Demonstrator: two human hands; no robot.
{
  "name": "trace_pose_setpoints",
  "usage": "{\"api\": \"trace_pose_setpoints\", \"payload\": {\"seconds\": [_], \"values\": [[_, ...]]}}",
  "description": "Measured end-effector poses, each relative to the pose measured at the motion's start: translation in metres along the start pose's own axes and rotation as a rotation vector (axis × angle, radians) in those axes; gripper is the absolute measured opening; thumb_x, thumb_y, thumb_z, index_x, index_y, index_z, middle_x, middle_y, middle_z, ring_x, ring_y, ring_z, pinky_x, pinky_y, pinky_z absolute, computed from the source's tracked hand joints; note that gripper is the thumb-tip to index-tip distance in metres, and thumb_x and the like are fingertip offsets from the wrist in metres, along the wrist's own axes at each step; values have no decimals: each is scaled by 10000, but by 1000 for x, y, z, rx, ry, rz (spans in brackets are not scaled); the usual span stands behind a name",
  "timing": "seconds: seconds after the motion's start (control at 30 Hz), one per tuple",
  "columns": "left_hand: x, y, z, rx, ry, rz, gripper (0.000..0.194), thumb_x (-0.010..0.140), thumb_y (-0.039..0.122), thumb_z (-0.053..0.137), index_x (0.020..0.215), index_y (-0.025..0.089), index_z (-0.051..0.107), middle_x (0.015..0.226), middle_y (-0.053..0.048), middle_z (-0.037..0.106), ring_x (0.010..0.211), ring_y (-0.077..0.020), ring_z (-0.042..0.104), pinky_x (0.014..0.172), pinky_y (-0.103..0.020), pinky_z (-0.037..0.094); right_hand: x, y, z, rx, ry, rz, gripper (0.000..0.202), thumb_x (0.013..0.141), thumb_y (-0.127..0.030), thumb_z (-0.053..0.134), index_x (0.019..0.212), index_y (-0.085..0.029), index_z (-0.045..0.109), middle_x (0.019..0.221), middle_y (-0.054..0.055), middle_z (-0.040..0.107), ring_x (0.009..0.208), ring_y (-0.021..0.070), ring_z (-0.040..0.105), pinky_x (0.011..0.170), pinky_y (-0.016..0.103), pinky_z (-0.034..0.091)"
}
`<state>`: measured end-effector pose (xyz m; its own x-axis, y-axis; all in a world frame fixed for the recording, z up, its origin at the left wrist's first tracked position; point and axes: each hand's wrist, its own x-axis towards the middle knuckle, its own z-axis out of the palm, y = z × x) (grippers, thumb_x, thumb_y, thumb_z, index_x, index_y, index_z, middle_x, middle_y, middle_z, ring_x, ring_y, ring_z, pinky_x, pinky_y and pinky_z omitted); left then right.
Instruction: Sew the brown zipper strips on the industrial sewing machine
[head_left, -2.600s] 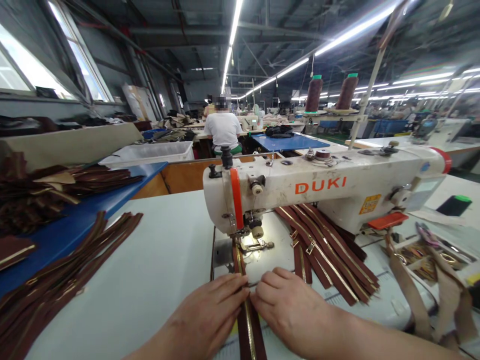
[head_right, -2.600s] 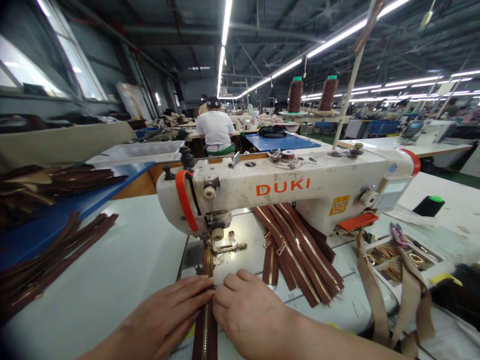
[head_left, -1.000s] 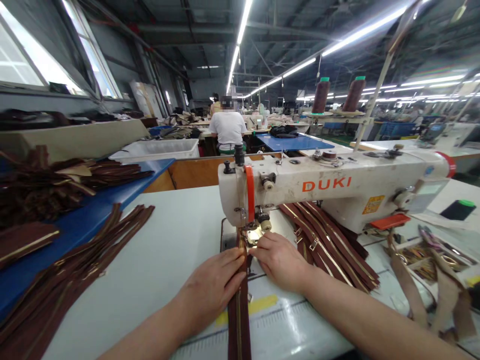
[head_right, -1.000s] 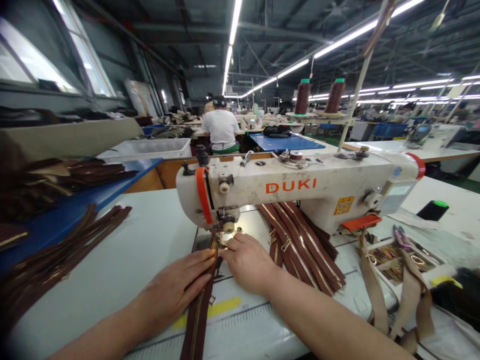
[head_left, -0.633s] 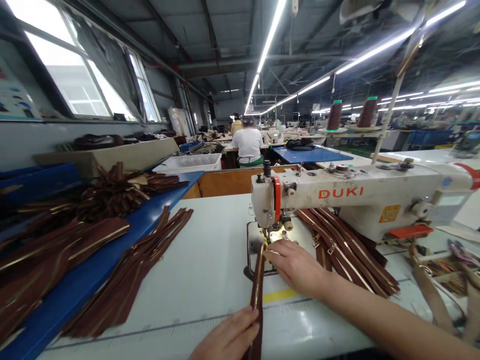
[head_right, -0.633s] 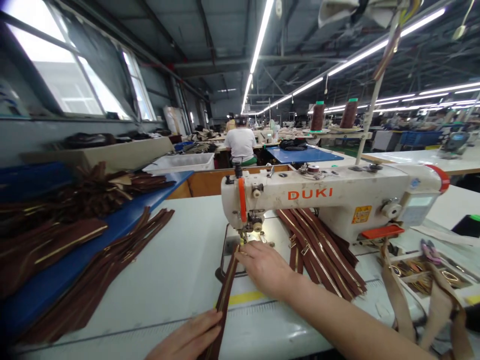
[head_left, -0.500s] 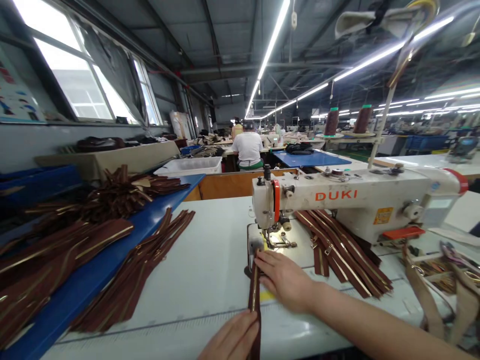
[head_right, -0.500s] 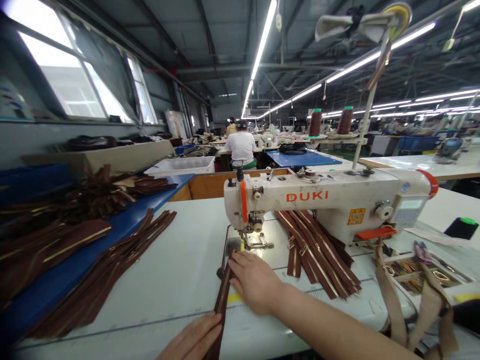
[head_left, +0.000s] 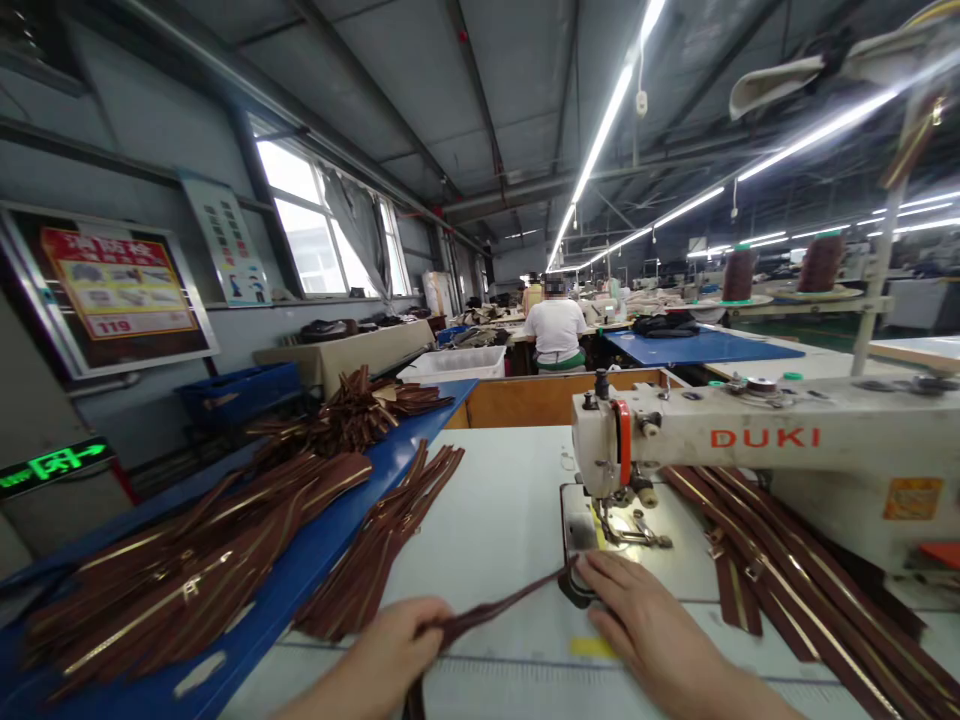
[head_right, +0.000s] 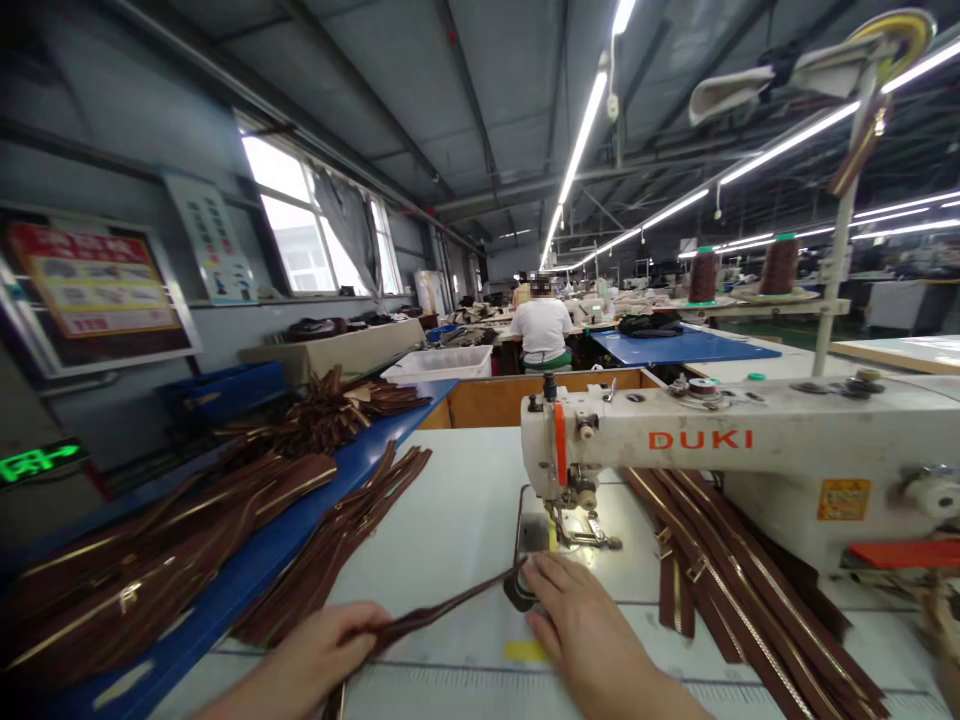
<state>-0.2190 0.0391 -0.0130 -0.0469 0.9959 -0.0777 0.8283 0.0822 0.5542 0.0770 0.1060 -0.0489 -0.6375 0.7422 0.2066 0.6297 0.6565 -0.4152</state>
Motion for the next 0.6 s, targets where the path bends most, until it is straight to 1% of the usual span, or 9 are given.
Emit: {"api": "trace_pose_setpoints", "payload": {"seconds": [0.07, 0.1, 0.17, 0.2, 0.3, 0.37, 0.43, 0.5, 0.6], "values": [[25, 2, -36, -7, 46, -103, 196, 799, 205, 486, 719, 157, 658, 549, 16, 552, 527, -185, 578, 484, -272, 459, 1, 1, 0, -9, -6, 11, 462, 926, -318, 390, 1358, -167, 453, 1405, 97, 437, 1297, 264, 388, 1103, 448, 294], [37, 3, -54, -2, 88, -129, 207, 849, 239, 483, 776, 144, 652, 564, 18, 549, 511, -175, 570, 470, -274, 458, 1, 1, 1, -14, -5, 13, 457, 924, -311, 391, 1350, -163, 465, 1396, 101, 448, 1289, 264, 398, 1100, 444, 300], [56, 1, -87, 22, 187, -143, 188, 905, 297, 538, 970, 136, 609, 812, -18, 622, 660, -149, 610, 595, -297, 513, 2, 3, 2, -18, 1, 15, 442, 919, -298, 396, 1326, -156, 497, 1376, 109, 471, 1273, 268, 418, 1092, 437, 315], [64, 0, -101, 43, 234, -141, 233, 908, 325, 554, 1043, 138, 586, 950, -43, 621, 770, -172, 622, 666, -333, 528, 3, 3, 2, -16, 7, 16, 434, 916, -293, 401, 1311, -152, 514, 1364, 113, 484, 1265, 270, 426, 1088, 434, 323], [76, -4, -126, 144, 346, -126, 312, 897, 346, 574, 1133, 144, 560, 1140, -55, 570, 957, -259, 595, 787, -411, 517, 3, 4, 4, 3, 42, 12, 402, 908, -257, 412, 1270, -151, 553, 1314, 117, 530, 1228, 263, 463, 1069, 416, 352], [80, -8, -129, 226, 383, -113, 317, 897, 338, 574, 1149, 147, 553, 1159, -60, 563, 979, -266, 588, 802, -424, 511, 2, 4, 5, 20, 72, -3, 380, 904, -220, 411, 1240, -157, 576, 1268, 113, 563, 1192, 249, 493, 1051, 394, 377], [81, -14, -123, 307, 399, -97, 315, 899, 337, 574, 1157, 159, 546, 1170, -67, 559, 982, -251, 588, 805, -424, 510, 2, 5, 7, 35, 107, -27, 363, 899, -186, 407, 1206, -167, 599, 1223, 107, 590, 1161, 240, 513, 1032, 379, 397], [80, -24, -109, 391, 398, -88, 272, 908, 289, 560, 1147, 161, 551, 1151, -78, 571, 983, -234, 591, 828, -431, 497, 3, 7, 10, 48, 139, -50, 349, 892, -164, 412, 1171, -178, 620, 1189, 101, 606, 1143, 238, 521, 1019, 372, 408], [72, -38, -85, 514, 365, -98, 233, 881, 132, 501, 1087, 127, 610, 1021, -105, 619, 951, -256, 618, 856, -425, 470, 4, 10, 14, 54, 161, -72, 337, 876, -144, 430, 1142, -181, 635, 1165, 98, 613, 1132, 243, 522, 1016, 377, 410]]}}
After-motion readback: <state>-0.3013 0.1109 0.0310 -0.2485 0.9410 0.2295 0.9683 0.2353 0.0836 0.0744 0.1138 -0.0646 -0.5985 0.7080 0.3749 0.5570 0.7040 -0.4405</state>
